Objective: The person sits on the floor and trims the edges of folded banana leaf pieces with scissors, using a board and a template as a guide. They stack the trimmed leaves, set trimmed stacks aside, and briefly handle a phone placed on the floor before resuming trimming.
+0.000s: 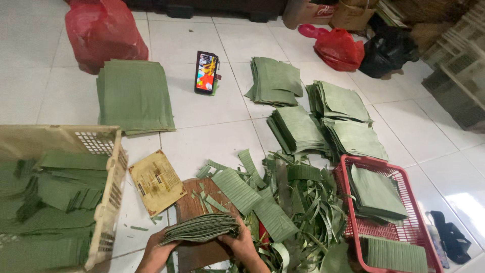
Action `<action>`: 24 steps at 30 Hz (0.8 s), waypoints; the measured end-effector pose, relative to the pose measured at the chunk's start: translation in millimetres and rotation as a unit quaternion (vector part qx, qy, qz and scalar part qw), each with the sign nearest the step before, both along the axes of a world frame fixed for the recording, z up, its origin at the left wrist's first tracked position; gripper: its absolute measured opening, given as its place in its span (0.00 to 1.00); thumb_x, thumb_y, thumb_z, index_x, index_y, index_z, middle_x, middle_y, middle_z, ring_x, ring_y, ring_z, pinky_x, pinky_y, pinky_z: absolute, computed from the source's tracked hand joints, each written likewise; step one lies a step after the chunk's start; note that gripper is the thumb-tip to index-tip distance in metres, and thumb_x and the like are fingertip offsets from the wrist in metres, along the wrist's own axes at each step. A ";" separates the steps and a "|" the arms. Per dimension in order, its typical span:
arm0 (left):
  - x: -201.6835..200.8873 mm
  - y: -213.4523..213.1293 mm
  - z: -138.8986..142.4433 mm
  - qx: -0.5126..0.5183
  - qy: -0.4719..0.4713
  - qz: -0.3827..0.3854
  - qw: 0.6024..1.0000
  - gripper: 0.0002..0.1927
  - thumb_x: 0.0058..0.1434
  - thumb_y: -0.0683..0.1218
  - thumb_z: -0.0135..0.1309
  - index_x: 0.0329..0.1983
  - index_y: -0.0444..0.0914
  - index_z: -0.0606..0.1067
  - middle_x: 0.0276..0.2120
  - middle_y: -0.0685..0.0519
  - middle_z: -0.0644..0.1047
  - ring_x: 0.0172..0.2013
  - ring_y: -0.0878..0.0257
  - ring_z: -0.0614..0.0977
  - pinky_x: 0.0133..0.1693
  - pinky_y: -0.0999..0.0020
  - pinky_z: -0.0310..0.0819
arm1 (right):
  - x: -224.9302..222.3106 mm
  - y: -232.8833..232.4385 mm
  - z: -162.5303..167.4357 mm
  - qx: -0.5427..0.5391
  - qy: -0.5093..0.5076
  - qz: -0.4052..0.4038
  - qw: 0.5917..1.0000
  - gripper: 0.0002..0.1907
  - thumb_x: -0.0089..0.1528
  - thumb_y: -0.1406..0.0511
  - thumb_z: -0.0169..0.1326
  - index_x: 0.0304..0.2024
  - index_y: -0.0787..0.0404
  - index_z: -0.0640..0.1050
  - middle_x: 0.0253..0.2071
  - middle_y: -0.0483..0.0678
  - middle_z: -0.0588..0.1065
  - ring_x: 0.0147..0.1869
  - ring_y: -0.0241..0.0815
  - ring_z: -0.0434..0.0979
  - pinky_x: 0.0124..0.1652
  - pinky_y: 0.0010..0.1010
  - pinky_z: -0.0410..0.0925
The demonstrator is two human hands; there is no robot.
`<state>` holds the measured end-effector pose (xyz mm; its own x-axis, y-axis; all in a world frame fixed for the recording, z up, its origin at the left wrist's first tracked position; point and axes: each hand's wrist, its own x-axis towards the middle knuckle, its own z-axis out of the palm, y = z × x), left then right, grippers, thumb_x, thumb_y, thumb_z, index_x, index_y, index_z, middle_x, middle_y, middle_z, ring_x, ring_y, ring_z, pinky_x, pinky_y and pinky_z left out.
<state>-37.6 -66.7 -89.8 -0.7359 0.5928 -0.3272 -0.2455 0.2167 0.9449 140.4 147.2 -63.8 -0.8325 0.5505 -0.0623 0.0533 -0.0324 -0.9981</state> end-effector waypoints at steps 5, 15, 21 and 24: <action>-5.0 0.9 2.3 -0.028 0.010 -0.014 0.999 0.16 0.56 0.39 0.64 0.49 0.31 0.83 0.39 0.48 0.88 0.40 0.63 0.84 0.47 0.68 0.78 | 2.9 -0.8 -9.4 -0.026 -0.034 -0.013 0.999 0.22 0.54 0.76 0.64 0.51 0.68 0.77 0.44 0.49 0.83 0.49 0.38 0.81 0.51 0.30 0.74; -5.6 17.5 6.2 -0.012 0.023 -0.024 0.999 0.18 0.54 0.38 0.65 0.49 0.33 0.82 0.39 0.50 0.88 0.40 0.64 0.84 0.46 0.68 0.78 | 8.7 3.7 4.7 0.076 -0.060 -0.044 0.994 0.24 0.52 0.73 0.66 0.50 0.63 0.77 0.43 0.48 0.84 0.47 0.36 0.83 0.48 0.30 0.74; -7.8 17.6 10.4 -0.035 0.057 -0.031 0.997 0.17 0.53 0.38 0.66 0.48 0.34 0.82 0.38 0.50 0.88 0.40 0.63 0.85 0.46 0.68 0.78 | 10.4 1.0 8.9 0.139 -0.096 -0.048 0.985 0.21 0.53 0.71 0.65 0.50 0.64 0.79 0.41 0.49 0.85 0.47 0.37 0.86 0.49 0.31 0.76; -8.5 18.1 11.8 -0.041 0.053 -0.032 0.997 0.17 0.53 0.39 0.66 0.47 0.34 0.82 0.38 0.50 0.88 0.39 0.63 0.86 0.46 0.67 0.78 | 9.1 -1.7 6.5 0.028 -0.009 -0.042 0.999 0.27 0.52 0.72 0.65 0.54 0.63 0.75 0.43 0.51 0.83 0.49 0.38 0.81 0.50 0.31 0.73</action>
<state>-46.1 -48.6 -77.9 -0.7307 0.6139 -0.2988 -0.1277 0.3071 0.9431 149.5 145.5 -57.3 -0.7827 0.6209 -0.0432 0.0697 0.0185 -0.9974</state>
